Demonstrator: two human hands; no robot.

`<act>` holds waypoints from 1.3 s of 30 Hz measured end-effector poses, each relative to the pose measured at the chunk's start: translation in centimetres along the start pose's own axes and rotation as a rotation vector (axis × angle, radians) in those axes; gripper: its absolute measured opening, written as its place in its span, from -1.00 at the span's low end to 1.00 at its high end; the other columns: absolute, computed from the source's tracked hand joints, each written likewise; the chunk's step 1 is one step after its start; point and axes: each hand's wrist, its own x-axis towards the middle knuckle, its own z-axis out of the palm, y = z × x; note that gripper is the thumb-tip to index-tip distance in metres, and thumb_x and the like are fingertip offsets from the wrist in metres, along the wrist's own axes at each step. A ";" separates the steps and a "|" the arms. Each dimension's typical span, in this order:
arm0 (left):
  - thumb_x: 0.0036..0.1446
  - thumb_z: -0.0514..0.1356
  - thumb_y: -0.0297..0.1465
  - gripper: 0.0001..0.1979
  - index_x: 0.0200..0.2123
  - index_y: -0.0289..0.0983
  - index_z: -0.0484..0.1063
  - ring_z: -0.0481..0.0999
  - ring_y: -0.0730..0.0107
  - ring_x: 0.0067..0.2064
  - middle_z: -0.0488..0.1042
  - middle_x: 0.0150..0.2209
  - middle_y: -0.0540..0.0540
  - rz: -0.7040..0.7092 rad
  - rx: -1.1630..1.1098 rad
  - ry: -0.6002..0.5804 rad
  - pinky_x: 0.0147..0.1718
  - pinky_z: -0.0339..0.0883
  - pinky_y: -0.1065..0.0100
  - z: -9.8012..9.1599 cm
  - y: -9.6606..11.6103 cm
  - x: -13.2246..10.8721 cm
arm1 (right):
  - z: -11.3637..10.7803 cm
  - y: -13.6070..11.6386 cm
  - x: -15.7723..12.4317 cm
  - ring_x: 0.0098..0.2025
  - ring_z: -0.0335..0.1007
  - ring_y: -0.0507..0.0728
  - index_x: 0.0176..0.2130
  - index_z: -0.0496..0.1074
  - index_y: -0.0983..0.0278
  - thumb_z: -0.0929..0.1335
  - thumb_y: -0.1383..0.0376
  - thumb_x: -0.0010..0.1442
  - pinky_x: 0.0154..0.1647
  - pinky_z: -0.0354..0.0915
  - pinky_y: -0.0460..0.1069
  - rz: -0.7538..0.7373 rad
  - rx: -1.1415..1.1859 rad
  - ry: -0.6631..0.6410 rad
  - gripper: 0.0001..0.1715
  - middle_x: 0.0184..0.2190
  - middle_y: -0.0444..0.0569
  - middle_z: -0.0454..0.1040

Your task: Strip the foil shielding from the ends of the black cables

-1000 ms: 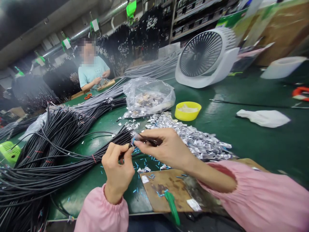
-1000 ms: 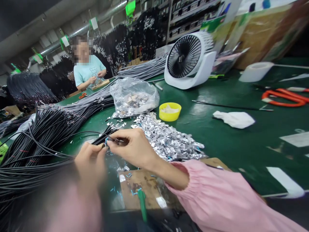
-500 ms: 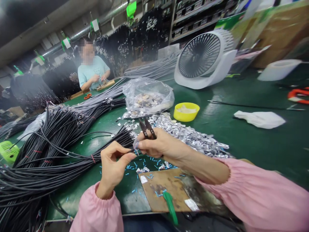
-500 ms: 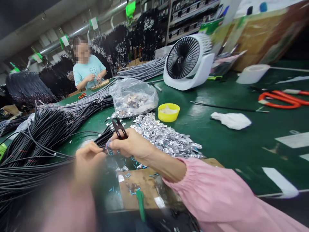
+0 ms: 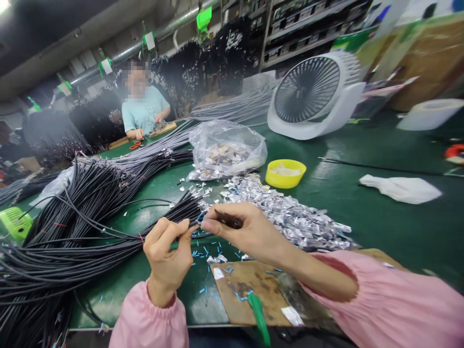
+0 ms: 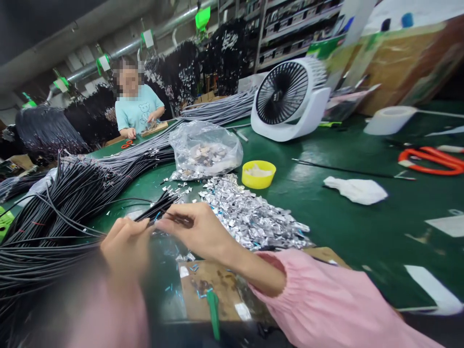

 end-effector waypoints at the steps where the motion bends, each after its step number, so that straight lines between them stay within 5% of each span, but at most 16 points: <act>1: -0.01 0.24 -0.62 -0.85 -0.42 -0.27 0.40 0.28 0.62 -0.52 0.31 -0.55 0.09 -0.003 0.002 0.007 -0.53 0.21 0.52 -0.1 0.0 0.0 | 0.0 0.1 0.0 -0.65 0.02 -0.04 -0.55 0.35 0.32 0.32 -0.13 0.04 -0.68 0.02 -0.11 -0.033 -0.031 0.023 -0.44 -0.70 -0.19 0.17; 6: -0.03 0.26 -0.60 -0.86 -0.44 -0.26 0.40 0.27 0.61 -0.56 0.33 -0.56 0.09 -0.028 -0.011 0.060 -0.60 0.18 0.51 -0.5 -0.2 0.1 | -0.1 0.3 -0.3 -0.35 0.38 0.09 -0.18 0.41 0.28 0.23 0.06 0.23 -0.35 0.32 -0.05 -0.236 -0.141 0.140 -0.63 -0.35 -0.01 0.47; 11: 0.01 0.24 -0.56 -0.90 -0.46 -0.28 0.40 0.29 0.59 -0.56 0.35 -0.58 0.07 -0.021 0.062 0.031 -0.59 0.20 0.50 -0.9 0.0 0.3 | -0.1 -0.1 -0.5 -0.45 0.38 0.07 -0.30 0.50 0.26 0.25 0.19 0.23 -0.50 0.29 -0.08 -0.247 -0.168 0.038 -0.71 -0.43 -0.02 0.49; 23: 0.03 0.23 -0.56 -0.92 -0.41 -0.28 0.44 0.37 0.57 -0.51 0.41 -0.56 0.05 0.039 0.143 0.039 -0.50 0.30 0.50 -0.8 0.7 0.7 | -0.2 -0.3 -0.5 -0.51 0.35 0.06 -0.38 0.54 0.25 0.27 0.21 0.19 -0.56 0.26 -0.09 -0.186 -0.136 0.082 -0.71 -0.53 -0.06 0.47; 30: 0.03 0.23 -0.37 -0.89 -0.51 -0.25 0.46 0.39 0.50 -0.57 0.42 -0.59 0.03 -0.321 0.060 -0.020 -0.60 0.29 0.46 -0.8 1.3 0.5 | -0.2 -0.5 -0.5 -0.48 0.37 0.08 -0.39 0.53 0.24 0.28 0.21 0.19 -0.50 0.31 -0.06 -0.235 -0.194 0.156 -0.73 -0.54 -0.06 0.47; 39: 0.12 0.11 -0.33 -0.68 -0.64 -0.30 0.40 0.22 0.58 -0.69 0.27 -0.69 0.03 -0.583 -0.254 -0.233 -0.73 0.06 0.49 -0.9 1.0 1.2 | 0.1 -0.1 -0.8 -0.49 0.36 0.05 -0.35 0.52 0.28 0.30 0.34 0.16 -0.44 0.33 -0.08 -0.366 -0.265 0.206 -0.82 -0.50 -0.06 0.48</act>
